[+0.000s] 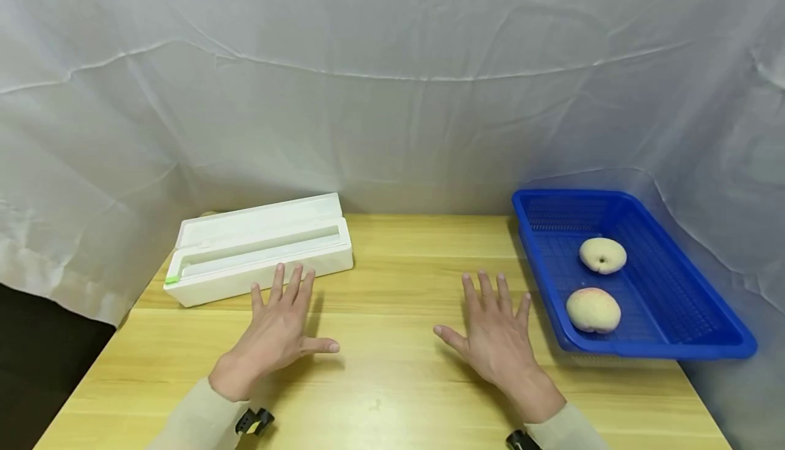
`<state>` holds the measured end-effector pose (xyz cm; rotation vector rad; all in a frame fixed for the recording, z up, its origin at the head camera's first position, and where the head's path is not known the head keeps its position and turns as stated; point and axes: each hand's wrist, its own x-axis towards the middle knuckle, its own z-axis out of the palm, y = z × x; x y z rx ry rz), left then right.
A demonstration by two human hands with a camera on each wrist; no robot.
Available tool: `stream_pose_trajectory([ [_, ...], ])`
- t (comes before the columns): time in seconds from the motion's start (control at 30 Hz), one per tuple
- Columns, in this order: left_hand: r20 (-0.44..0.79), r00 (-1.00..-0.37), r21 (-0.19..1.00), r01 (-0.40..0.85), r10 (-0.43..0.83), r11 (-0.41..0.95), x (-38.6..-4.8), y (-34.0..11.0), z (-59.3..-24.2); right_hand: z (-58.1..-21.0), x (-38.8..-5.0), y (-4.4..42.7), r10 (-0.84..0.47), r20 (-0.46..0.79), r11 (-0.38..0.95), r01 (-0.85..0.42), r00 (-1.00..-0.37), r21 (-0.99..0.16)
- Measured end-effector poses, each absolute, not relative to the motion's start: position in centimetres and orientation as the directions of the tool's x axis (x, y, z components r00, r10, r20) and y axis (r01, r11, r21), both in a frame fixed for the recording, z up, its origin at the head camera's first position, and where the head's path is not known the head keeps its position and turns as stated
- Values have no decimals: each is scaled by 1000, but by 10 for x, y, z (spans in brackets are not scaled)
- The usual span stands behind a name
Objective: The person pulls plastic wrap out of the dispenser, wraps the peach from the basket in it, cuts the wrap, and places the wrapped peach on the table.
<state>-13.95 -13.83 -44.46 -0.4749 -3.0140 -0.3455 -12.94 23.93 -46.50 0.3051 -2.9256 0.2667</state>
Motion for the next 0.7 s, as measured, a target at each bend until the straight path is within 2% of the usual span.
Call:
stream_pose_trajectory([
  [0.7, 172, -951, 217, 292, 258, 932, -140, -147, -445, -457, -134, 231, -201, 218, 959, -237, -955, -155],
])
